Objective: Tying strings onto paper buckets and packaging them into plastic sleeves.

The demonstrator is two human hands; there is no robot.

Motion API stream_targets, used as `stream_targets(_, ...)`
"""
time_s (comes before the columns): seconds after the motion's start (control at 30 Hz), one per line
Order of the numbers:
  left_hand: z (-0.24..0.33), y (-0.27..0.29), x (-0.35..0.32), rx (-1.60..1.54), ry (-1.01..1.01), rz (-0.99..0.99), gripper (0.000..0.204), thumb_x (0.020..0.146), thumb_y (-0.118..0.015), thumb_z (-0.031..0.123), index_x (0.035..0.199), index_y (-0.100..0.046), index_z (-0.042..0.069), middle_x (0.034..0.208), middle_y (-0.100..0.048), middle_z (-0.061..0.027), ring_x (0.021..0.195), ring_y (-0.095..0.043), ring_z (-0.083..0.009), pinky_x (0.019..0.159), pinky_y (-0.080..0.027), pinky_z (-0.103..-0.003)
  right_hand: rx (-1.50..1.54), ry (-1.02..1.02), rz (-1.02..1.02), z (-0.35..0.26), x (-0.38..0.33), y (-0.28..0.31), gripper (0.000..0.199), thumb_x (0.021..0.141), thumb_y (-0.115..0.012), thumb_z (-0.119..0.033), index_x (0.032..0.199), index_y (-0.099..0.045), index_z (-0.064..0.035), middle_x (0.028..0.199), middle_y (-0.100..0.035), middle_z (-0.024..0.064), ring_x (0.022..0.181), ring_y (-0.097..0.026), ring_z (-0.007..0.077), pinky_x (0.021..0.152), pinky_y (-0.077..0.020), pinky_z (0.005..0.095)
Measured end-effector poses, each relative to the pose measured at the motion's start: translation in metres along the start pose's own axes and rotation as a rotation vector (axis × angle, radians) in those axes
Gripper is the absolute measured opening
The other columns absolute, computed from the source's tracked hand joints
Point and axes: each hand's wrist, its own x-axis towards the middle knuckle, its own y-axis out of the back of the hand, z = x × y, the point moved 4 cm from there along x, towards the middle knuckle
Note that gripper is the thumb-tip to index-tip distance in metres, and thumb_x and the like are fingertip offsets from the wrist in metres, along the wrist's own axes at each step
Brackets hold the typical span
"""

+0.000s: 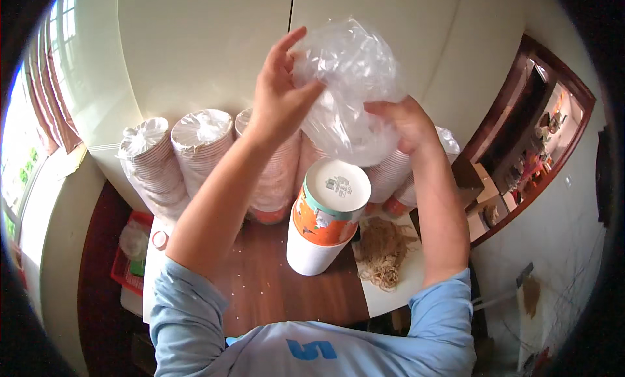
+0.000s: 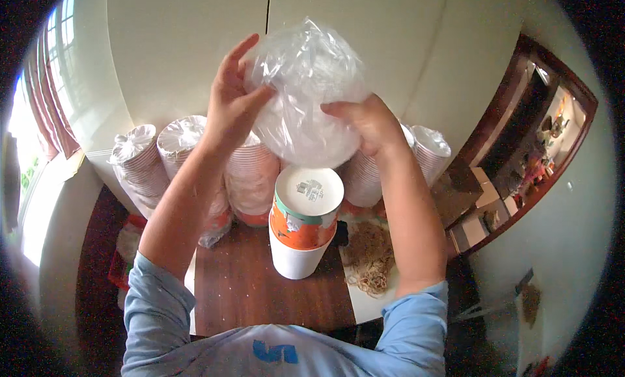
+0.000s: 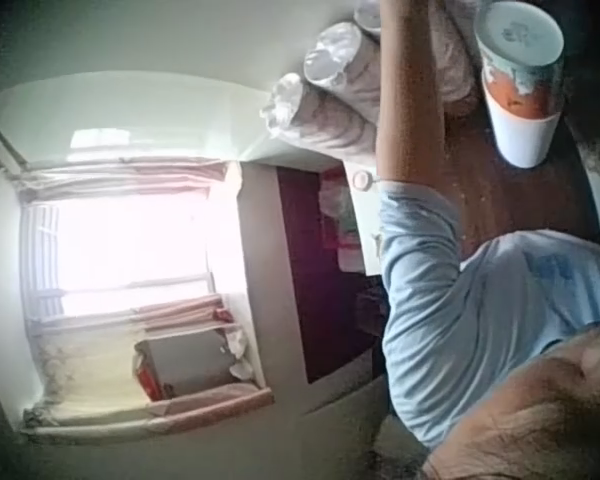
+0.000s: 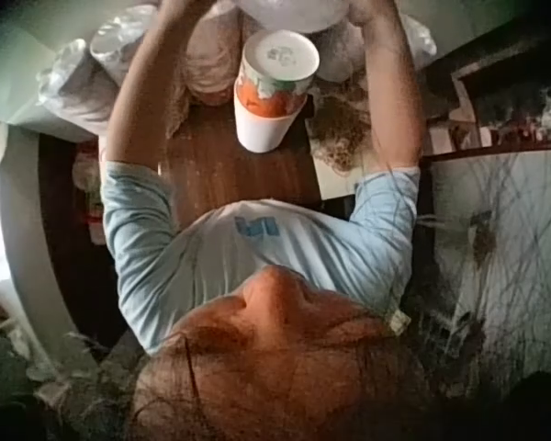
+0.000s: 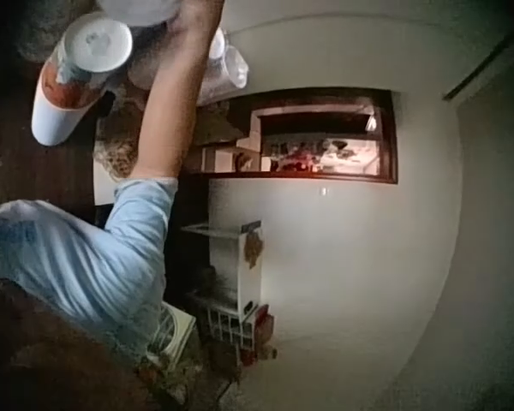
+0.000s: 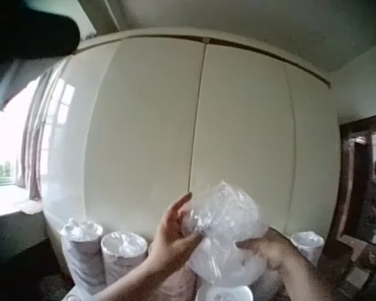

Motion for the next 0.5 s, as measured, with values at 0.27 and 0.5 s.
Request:
stream_targets(0.27, -0.040, 0.088, -0.007, 0.407, 0.130, 0.176, 0.094, 0.073, -0.076, 0.027, 0.144, -0.017, 0.009, 0.139, -0.035, -0.0205, 0.125, -0.041, -0.0326, 0.103, -0.033, -0.045, -1.061, 1.291, 0.633, -0.014, 0.043, -0.023, 0.033, 0.068, -0.060, 0.003, 0.100, -0.060, -0.0054, 0.088, -0.058, 0.0119, 0.084, -0.057, 0.0318, 0.074, -0.0480, 0.0394)
stream_targets(0.5, -0.084, 0.114, -0.137, 0.121, 0.377, 0.086, 0.088, 0.073, -0.074, 0.010, 0.143, -0.021, 0.013, 0.133, -0.039, -0.0144, 0.112, -0.048, -0.0238, 0.094, -0.041, -0.039, -1.398, 0.802, -0.180, 0.124, 0.091, 0.009, 0.033, 0.069, -0.059, -0.004, 0.101, -0.063, -0.0079, 0.092, -0.063, 0.0130, 0.085, -0.059, 0.0306, 0.083, -0.0454, 0.0398)
